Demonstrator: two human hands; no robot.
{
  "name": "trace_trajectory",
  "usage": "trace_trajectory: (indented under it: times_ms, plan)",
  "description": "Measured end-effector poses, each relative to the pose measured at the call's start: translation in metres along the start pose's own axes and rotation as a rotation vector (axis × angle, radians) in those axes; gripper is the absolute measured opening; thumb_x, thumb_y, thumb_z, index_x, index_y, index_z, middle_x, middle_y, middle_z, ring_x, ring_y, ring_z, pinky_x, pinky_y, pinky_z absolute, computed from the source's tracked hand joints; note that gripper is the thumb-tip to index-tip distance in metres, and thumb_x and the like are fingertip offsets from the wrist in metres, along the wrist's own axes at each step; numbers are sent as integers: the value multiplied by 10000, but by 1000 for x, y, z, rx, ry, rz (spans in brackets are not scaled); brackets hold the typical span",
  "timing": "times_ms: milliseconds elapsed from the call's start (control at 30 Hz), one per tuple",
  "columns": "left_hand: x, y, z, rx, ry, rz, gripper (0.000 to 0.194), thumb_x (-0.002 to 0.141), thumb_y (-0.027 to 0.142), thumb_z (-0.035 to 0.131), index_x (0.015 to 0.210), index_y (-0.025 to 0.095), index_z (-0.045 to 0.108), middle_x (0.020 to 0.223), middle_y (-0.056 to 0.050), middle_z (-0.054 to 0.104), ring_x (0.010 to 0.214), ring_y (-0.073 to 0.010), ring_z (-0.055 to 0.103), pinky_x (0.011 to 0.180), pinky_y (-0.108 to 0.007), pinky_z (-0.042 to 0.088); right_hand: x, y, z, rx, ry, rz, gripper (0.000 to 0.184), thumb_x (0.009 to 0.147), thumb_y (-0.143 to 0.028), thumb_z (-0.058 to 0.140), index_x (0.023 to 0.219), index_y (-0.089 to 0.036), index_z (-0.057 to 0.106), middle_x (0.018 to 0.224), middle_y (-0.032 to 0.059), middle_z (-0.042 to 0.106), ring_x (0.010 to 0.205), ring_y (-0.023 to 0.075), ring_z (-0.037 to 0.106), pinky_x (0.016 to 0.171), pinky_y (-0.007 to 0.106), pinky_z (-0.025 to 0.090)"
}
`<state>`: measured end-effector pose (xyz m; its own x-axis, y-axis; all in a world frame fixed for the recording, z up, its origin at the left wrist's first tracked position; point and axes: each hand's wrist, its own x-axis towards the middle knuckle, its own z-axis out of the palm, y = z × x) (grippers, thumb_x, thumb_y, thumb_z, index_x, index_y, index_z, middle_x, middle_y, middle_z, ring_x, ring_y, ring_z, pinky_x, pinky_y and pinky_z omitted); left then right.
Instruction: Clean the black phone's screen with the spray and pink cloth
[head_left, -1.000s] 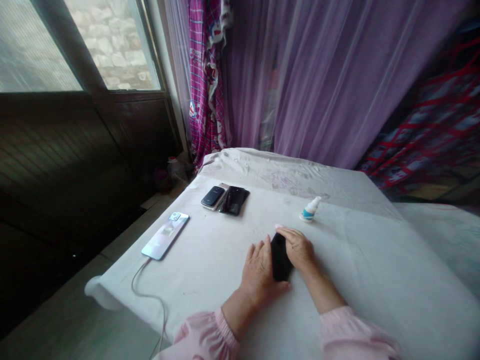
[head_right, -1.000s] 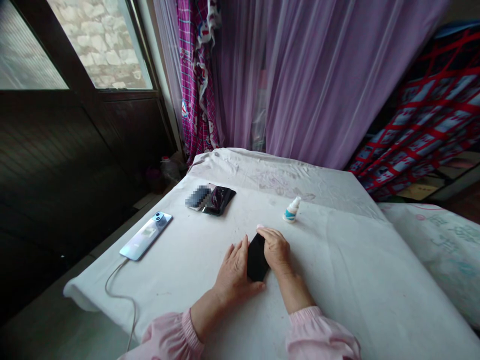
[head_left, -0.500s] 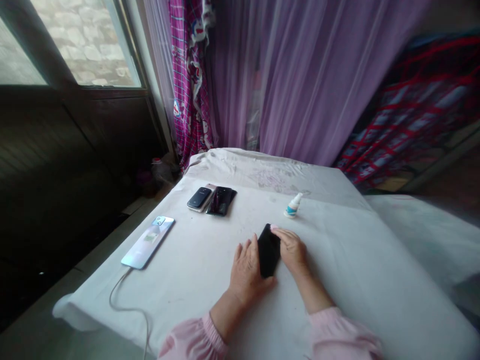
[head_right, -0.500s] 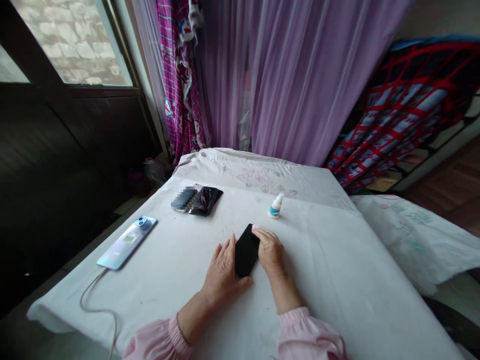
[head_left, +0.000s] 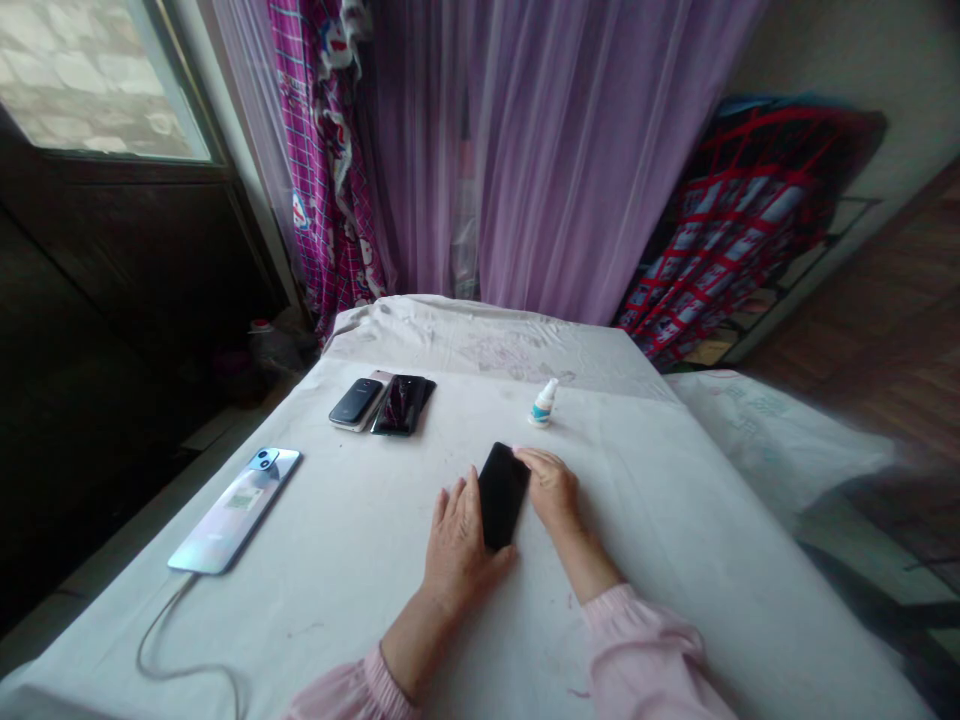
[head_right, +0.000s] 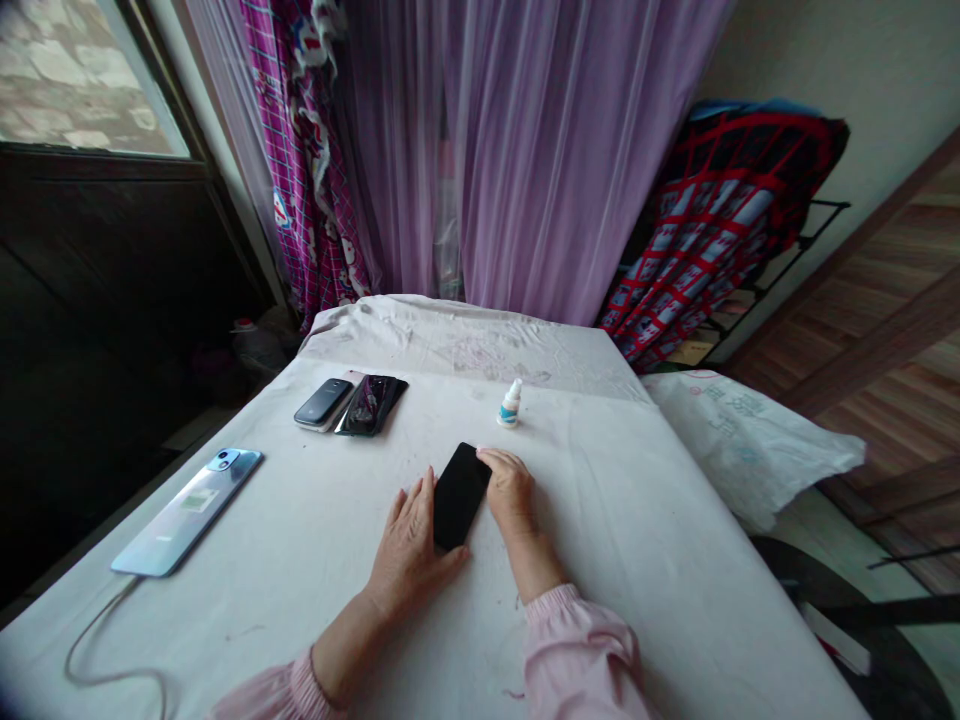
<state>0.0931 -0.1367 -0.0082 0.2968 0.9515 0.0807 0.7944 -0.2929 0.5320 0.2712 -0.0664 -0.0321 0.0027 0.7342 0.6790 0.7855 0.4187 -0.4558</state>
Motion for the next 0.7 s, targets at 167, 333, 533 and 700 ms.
trace_trajectory:
  times_ms: [167, 333, 533, 700]
  plan:
    - [1, -2, 2, -5, 5, 12, 1010, 694, 326, 641, 1499, 29, 108, 1501, -231, 343, 1413, -343, 278, 1155, -540, 176, -14, -16, -4, 18, -20, -50, 448, 804, -5, 373, 945, -214, 744, 1000, 48, 749, 945, 171, 694, 870, 329, 568]
    - [0, -5, 4, -5, 21, 32, 995, 698, 319, 639, 1498, 46, 115, 1515, -223, 319, 1415, -338, 275, 1154, -541, 181, -32, -34, -17, 98, -117, -176, 449, 844, 5, 366, 1014, -208, 724, 1077, 46, 730, 1032, 154, 663, 920, 315, 544]
    - [0, -3, 2, 3, 38, 32, 1013, 710, 337, 626, 1513, 62, 72, 1483, -218, 385, 1407, -341, 294, 1149, -541, 191, 3, 0, 3, -22, 4, 3, 389, 813, -22, 412, 885, -209, 747, 915, 57, 760, 861, 192, 710, 805, 340, 587]
    - [-1, -4, 3, 9, 29, 33, 991, 710, 326, 611, 1507, 42, 95, 1500, -218, 354, 1409, -335, 292, 1154, -531, 186, -11, -20, 1, 29, -10, -31, 437, 821, -5, 371, 907, -222, 741, 978, 43, 752, 937, 171, 696, 868, 328, 568]
